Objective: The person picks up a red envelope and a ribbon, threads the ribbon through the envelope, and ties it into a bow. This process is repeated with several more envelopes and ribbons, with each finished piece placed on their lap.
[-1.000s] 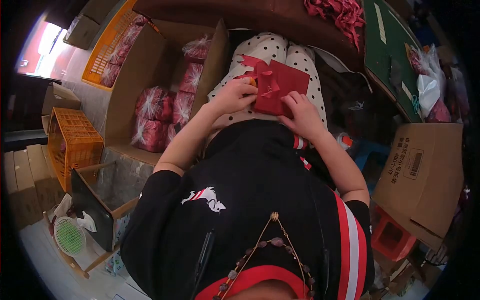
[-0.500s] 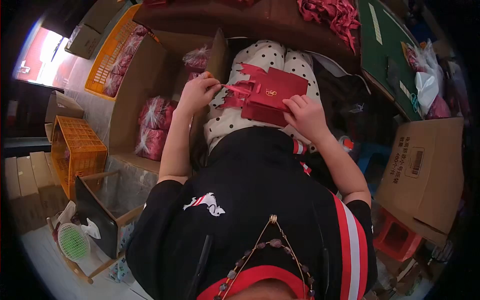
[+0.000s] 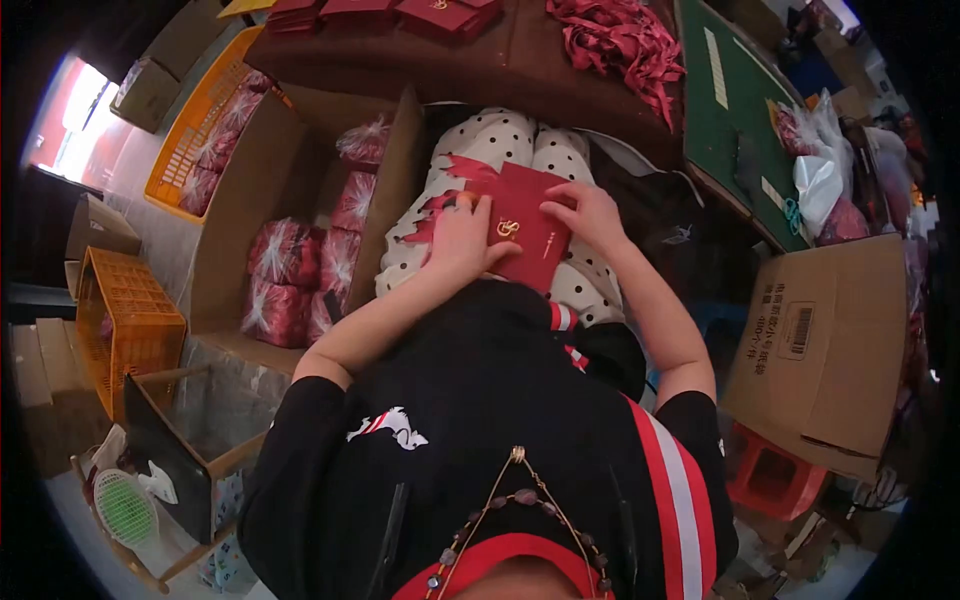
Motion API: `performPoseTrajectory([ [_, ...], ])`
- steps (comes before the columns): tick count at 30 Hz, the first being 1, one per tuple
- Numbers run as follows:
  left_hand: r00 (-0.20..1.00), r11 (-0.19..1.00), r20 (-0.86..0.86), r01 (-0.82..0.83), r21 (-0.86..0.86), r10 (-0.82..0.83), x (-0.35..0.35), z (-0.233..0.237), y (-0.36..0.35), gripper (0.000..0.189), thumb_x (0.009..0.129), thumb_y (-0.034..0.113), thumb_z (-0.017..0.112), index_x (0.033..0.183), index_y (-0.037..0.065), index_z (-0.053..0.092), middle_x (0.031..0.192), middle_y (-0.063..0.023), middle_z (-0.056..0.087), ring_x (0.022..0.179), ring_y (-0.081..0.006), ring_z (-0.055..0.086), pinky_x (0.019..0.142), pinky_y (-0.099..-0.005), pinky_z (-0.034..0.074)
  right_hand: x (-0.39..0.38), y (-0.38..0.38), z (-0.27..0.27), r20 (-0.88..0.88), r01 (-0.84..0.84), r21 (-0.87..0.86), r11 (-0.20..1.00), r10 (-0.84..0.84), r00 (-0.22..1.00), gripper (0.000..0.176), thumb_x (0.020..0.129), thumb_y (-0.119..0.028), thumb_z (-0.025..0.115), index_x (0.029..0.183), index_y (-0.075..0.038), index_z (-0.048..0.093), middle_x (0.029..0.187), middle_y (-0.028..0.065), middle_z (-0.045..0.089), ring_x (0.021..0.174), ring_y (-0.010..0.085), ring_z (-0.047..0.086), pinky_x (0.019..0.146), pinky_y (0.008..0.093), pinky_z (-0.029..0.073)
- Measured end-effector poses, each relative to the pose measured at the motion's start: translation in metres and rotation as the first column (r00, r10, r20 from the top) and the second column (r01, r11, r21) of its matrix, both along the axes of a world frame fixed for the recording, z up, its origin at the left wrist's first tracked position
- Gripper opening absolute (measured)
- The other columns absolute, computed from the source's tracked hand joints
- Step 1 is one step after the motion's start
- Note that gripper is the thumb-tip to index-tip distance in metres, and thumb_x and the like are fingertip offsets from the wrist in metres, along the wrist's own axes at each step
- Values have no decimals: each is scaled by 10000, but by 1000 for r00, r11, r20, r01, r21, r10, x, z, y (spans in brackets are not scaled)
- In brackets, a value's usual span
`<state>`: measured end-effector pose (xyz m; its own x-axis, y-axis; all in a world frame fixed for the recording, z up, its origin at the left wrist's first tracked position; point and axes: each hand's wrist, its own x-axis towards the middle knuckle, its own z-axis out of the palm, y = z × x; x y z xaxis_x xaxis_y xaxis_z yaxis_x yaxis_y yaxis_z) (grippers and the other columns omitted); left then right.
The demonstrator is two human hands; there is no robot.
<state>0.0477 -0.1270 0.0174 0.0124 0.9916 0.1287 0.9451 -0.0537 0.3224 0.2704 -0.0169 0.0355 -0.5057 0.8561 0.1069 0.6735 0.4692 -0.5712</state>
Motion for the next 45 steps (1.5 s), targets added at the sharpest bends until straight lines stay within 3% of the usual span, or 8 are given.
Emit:
performPoseTrajectory([
  [5,994,998,106,4,64,-11,-3,-9,-1,943,678,563,818,1368,3,503,1227,-278,531,1051,-408,598,892,-448,509,32,80,25,-183,309,596,741,-250,951,156,852,-231,713,997,-174,721,971,46,630,934,286,611,785,413,519],
  [9,993,1000,119,-11,-2,12,-2,4,-4,945,681,513,836,1380,-12,478,1234,-269,537,1076,-410,591,912,-447,502,87,147,41,59,261,766,588,-469,881,330,775,-23,623,1046,-187,713,1040,38,631,955,291,594,810,409,530],
  [19,998,1000,58,13,-11,-13,-5,-4,-5,944,729,598,778,1427,41,473,1234,-240,542,984,-381,618,854,-436,516,136,184,67,402,21,481,877,-242,883,126,869,-178,668,957,-162,756,1019,23,677,1024,270,630,843,404,537],
  [24,997,1000,83,4,19,-5,-5,-12,-5,972,720,605,781,1432,30,453,1242,-241,540,987,-381,620,847,-443,520,134,230,101,-350,530,387,755,-411,842,193,898,-257,668,937,-80,735,995,81,708,887,235,693,765,380,536],
  [27,996,999,84,-28,19,26,-3,-15,-6,1022,708,602,791,1451,12,412,1257,-259,536,1004,-393,618,861,-451,519,142,272,147,-825,432,-122,894,-333,457,197,947,-156,622,1013,26,658,1018,151,716,809,217,706,677,311,566],
  [31,993,999,111,-49,-25,51,-2,-7,-6,1042,701,595,802,1448,-11,403,1258,-278,541,1033,-402,610,884,-452,512,144,260,241,-974,186,35,982,-8,226,111,970,-32,558,1040,37,611,998,163,709,862,234,705,728,351,605],
  [38,986,998,155,-62,8,60,-7,-7,-5,905,728,527,809,1406,35,467,1234,-233,562,1075,-391,600,904,-448,506,103,135,307,-895,247,332,910,222,387,206,971,-76,616,1134,46,653,1005,126,716,869,207,701,798,323,585],
  [45,950,990,298,-119,77,91,-17,-7,-3,606,765,304,821,1280,93,581,1113,-130,619,992,-323,631,832,-423,515,32,18,194,-639,-12,88,996,66,766,215,1006,-129,557,1109,-12,704,869,1,640,762,47,566,680,194,448],
])
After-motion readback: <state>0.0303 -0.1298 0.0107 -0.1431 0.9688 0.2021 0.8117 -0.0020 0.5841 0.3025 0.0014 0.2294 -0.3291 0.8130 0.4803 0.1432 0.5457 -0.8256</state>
